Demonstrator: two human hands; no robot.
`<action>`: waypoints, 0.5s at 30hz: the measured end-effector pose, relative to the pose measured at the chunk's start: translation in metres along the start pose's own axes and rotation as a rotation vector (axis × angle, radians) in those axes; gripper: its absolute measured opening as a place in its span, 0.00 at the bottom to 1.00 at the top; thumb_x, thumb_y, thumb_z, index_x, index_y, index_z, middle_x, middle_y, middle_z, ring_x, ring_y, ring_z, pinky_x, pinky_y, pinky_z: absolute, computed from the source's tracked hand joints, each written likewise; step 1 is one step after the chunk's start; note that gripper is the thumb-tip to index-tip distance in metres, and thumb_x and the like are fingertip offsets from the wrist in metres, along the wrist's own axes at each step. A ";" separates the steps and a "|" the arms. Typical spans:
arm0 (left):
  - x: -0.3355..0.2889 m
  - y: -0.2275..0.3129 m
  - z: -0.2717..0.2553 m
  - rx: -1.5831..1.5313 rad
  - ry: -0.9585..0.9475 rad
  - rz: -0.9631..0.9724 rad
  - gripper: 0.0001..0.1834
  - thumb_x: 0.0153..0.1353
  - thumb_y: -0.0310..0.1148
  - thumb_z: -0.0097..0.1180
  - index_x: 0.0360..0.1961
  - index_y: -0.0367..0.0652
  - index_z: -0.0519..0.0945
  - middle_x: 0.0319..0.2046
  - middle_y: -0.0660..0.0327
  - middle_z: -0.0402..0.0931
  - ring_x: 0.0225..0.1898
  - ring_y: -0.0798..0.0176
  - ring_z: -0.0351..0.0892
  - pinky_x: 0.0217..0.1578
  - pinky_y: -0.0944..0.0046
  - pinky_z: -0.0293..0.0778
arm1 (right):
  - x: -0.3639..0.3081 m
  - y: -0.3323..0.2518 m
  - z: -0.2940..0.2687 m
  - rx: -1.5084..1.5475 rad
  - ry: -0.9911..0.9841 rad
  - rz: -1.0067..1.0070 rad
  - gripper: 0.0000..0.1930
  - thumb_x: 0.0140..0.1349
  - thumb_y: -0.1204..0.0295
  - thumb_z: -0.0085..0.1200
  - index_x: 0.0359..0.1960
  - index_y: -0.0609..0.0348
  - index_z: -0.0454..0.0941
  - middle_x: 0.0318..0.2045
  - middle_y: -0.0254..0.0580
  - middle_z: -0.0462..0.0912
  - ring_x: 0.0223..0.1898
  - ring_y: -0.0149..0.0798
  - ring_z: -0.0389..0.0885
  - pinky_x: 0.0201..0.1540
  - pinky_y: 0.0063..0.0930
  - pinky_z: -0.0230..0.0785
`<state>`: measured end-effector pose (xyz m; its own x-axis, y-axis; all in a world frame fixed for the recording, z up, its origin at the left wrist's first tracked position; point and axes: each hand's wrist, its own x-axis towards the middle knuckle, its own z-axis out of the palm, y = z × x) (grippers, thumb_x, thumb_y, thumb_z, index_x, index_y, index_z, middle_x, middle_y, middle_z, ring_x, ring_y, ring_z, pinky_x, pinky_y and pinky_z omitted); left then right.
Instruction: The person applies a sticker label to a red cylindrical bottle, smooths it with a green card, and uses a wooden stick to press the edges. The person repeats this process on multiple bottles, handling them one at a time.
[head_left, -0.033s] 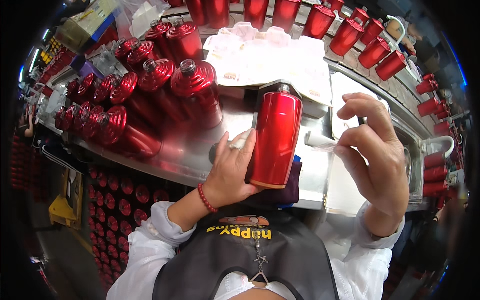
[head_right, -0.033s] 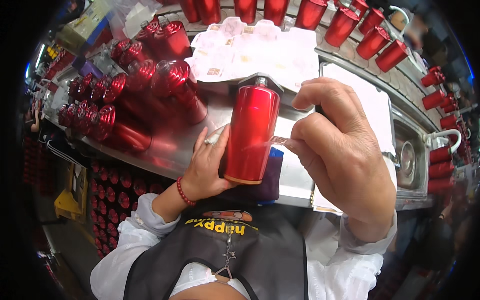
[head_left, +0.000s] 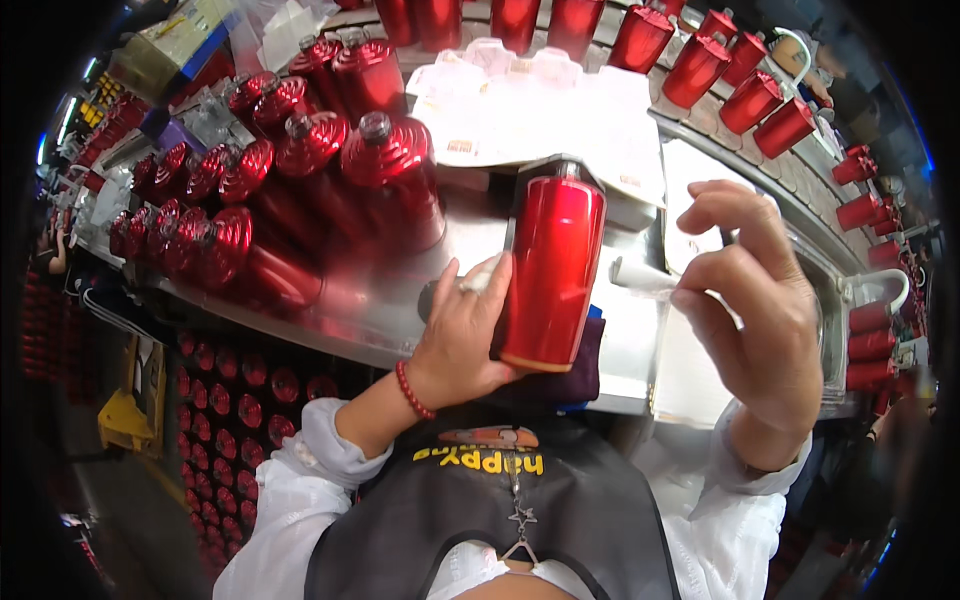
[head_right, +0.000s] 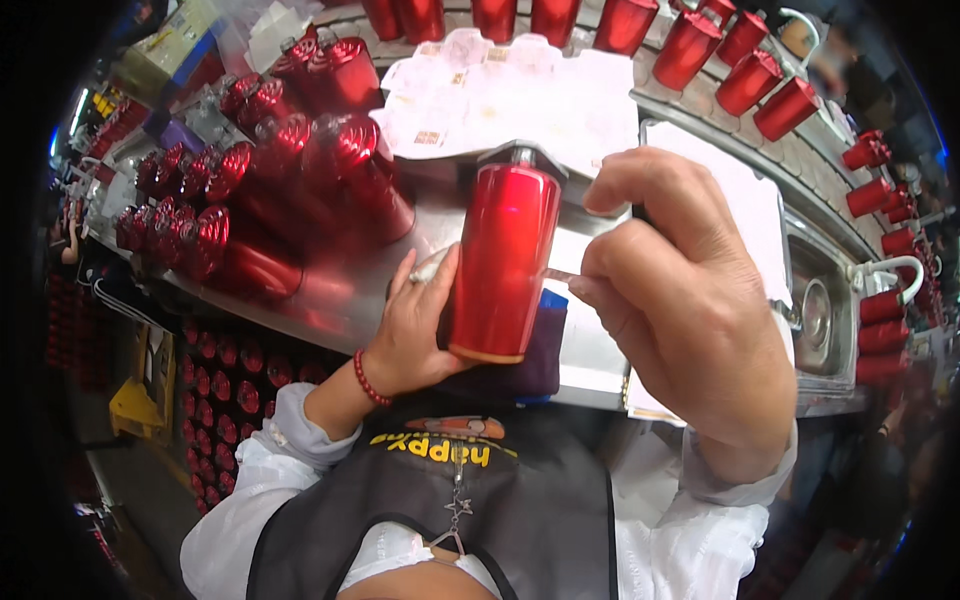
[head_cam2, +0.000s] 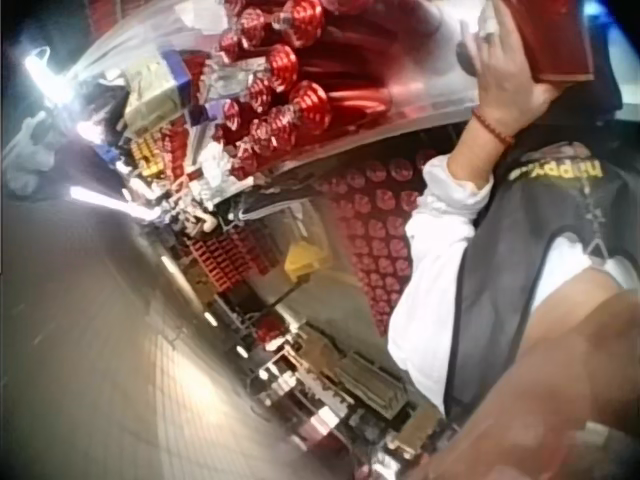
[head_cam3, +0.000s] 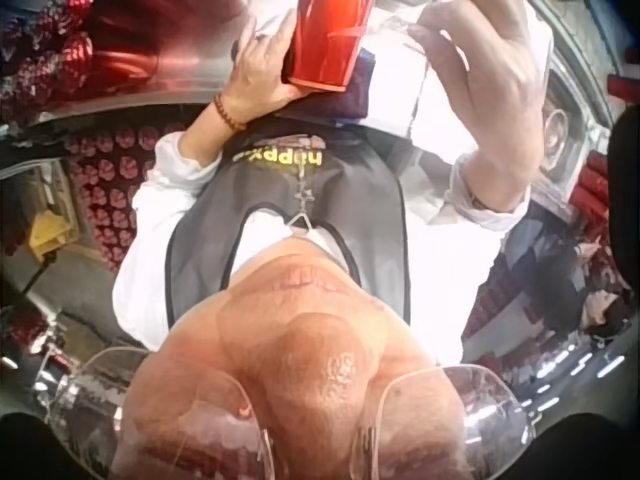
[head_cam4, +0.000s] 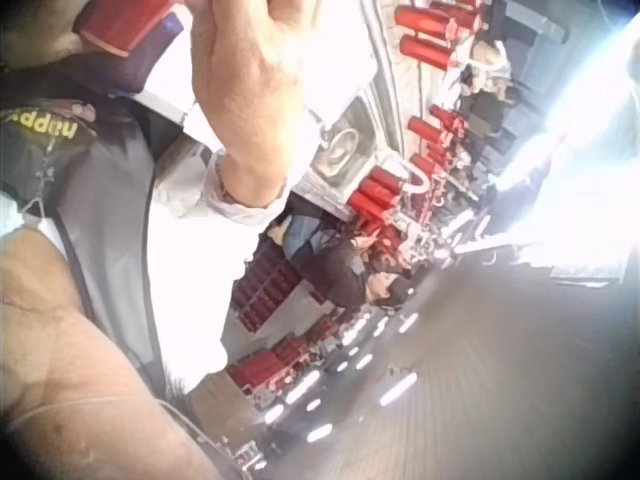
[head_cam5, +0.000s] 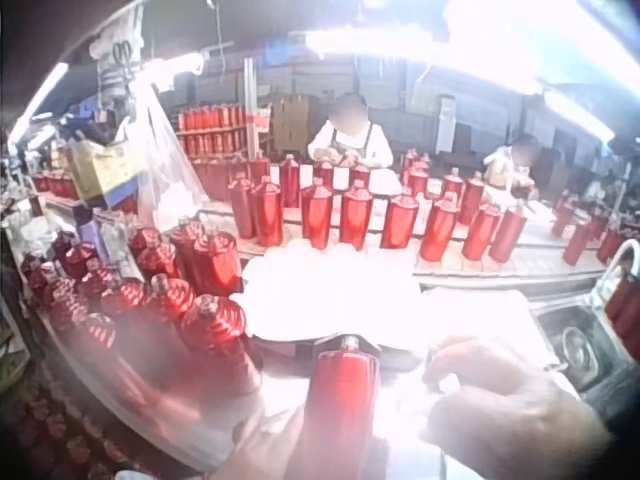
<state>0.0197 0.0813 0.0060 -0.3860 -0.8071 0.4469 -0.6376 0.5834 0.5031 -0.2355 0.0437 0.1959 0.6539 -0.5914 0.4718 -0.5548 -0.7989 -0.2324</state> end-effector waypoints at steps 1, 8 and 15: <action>-0.002 -0.001 0.002 0.003 0.019 -0.009 0.65 0.50 0.56 0.76 0.75 0.26 0.53 0.65 0.39 0.70 0.67 0.42 0.71 0.71 0.34 0.52 | 0.001 -0.002 -0.001 0.025 -0.018 0.009 0.11 0.52 0.79 0.68 0.28 0.60 0.75 0.47 0.51 0.78 0.58 0.55 0.79 0.60 0.49 0.74; -0.004 -0.007 0.009 -0.055 -0.016 -0.043 0.65 0.48 0.54 0.77 0.76 0.27 0.54 0.62 0.42 0.75 0.61 0.44 0.78 0.71 0.38 0.55 | 0.016 0.004 -0.004 0.091 -0.122 -0.049 0.05 0.60 0.80 0.59 0.32 0.61 0.74 0.48 0.52 0.78 0.44 0.45 0.80 0.47 0.38 0.73; -0.004 -0.010 0.004 -0.065 -0.068 0.000 0.64 0.51 0.55 0.73 0.76 0.28 0.52 0.69 0.39 0.65 0.69 0.41 0.68 0.73 0.40 0.53 | 0.007 0.059 0.100 0.030 -0.024 0.068 0.07 0.68 0.72 0.61 0.36 0.62 0.78 0.46 0.48 0.79 0.44 0.46 0.82 0.45 0.38 0.77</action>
<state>0.0251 0.0783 -0.0034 -0.4319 -0.8102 0.3964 -0.5936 0.5862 0.5514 -0.2126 -0.0186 0.0999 0.6278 -0.6465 0.4335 -0.5831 -0.7595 -0.2883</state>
